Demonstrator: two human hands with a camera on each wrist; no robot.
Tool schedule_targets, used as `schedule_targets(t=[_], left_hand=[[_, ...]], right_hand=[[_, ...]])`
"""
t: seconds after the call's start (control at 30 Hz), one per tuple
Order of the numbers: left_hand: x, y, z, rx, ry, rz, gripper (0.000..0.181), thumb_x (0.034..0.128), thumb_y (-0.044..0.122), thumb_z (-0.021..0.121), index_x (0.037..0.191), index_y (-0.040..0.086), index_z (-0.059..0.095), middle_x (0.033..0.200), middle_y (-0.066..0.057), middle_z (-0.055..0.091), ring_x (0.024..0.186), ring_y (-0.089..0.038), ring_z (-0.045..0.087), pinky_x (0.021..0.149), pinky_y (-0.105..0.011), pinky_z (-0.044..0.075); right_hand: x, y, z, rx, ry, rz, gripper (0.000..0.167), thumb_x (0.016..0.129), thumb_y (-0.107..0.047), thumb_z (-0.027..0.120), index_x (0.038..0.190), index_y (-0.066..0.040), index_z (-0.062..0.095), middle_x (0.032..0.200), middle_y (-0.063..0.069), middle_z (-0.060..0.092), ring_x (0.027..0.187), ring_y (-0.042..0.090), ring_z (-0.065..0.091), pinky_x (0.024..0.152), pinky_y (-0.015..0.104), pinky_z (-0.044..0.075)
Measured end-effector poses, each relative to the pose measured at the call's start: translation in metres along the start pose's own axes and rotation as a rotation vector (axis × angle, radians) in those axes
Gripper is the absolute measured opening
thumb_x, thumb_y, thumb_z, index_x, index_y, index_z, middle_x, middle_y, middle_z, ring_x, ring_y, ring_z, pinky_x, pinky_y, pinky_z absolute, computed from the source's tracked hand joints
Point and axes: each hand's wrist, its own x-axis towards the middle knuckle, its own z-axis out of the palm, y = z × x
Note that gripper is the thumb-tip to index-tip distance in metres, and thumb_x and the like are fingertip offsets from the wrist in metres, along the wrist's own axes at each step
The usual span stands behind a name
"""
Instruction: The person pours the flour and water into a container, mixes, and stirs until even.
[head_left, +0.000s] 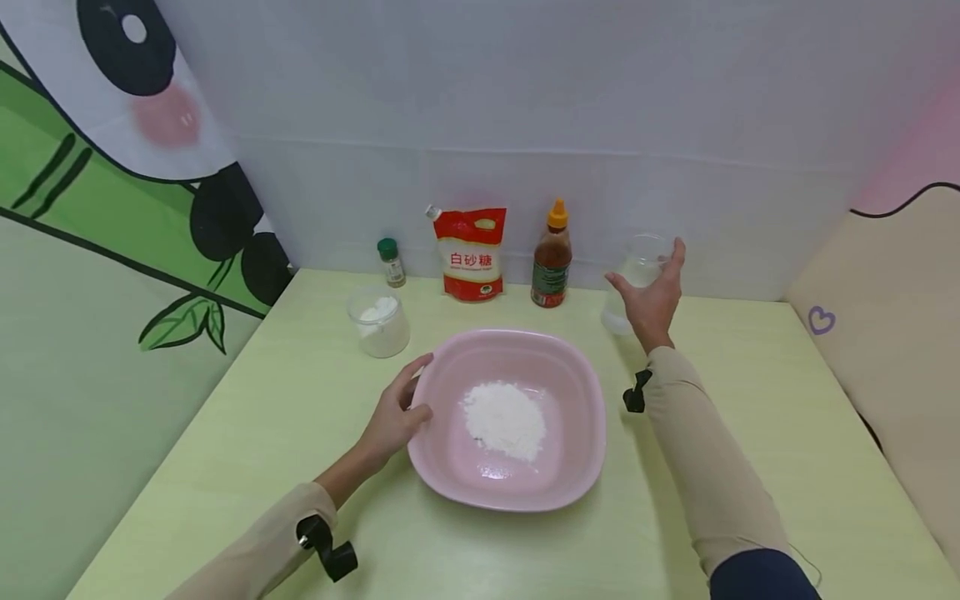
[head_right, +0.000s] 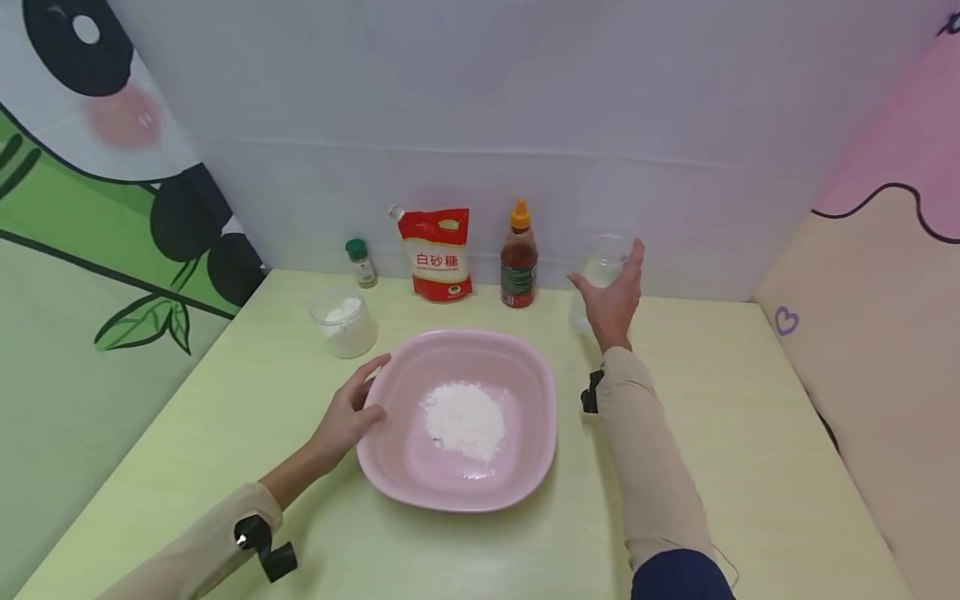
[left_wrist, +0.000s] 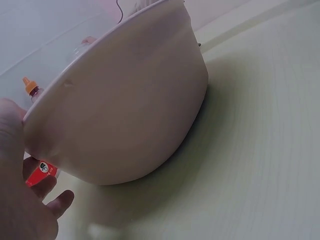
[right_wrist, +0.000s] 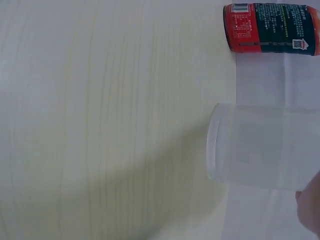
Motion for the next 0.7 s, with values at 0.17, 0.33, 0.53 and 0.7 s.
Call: schedule_targets(t=[0.17, 0.33, 0.53, 0.7], left_hand=[[0.0006, -0.0004, -0.0008, 0.006, -0.007, 0.006, 0.082, 0.0785, -0.01, 0.049, 0.155, 0.013, 0.033, 0.148, -0.029, 0.048, 0.117, -0.042, 0.057, 0.077, -0.029, 0.058], [-0.0002, -0.0009, -0.0014, 0.002, -0.005, -0.005, 0.082, 0.0782, -0.009, 0.049, 0.156, 0.013, 0.032, 0.15, -0.028, 0.046, 0.119, -0.043, 0.057, 0.078, -0.032, 0.059], [-0.0009, -0.0001, 0.0, 0.0, 0.002, -0.013, 0.083, 0.0778, -0.009, 0.049, 0.156, 0.014, 0.032, 0.149, -0.027, 0.047, 0.117, -0.042, 0.058, 0.077, -0.033, 0.06], [-0.0015, 0.0024, 0.0016, -0.001, 0.014, -0.022, 0.083, 0.0768, -0.009, 0.049, 0.155, 0.014, 0.033, 0.148, -0.027, 0.048, 0.115, -0.041, 0.059, 0.078, -0.033, 0.059]], right_hand=[[0.0015, -0.0007, 0.005, 0.022, 0.034, -0.015, 0.116, 0.073, -0.028, 0.088, 0.16, -0.021, 0.011, 0.155, 0.013, 0.04, 0.136, 0.03, 0.043, 0.115, 0.047, 0.035], [0.001, -0.0012, 0.0083, 0.029, 0.044, -0.009, 0.115, 0.074, -0.028, 0.088, 0.16, -0.021, 0.011, 0.163, 0.007, 0.03, 0.142, 0.028, 0.038, 0.119, 0.044, 0.031], [0.0046, -0.0014, 0.0088, 0.025, 0.054, -0.007, 0.104, 0.076, -0.02, 0.086, 0.156, -0.018, 0.02, 0.161, 0.009, 0.033, 0.145, 0.03, 0.037, 0.119, 0.043, 0.031], [0.01, -0.001, 0.0047, 0.02, 0.029, 0.01, 0.098, 0.076, -0.018, 0.084, 0.153, -0.02, 0.023, 0.151, 0.018, 0.046, 0.136, 0.036, 0.045, 0.115, 0.048, 0.035]])
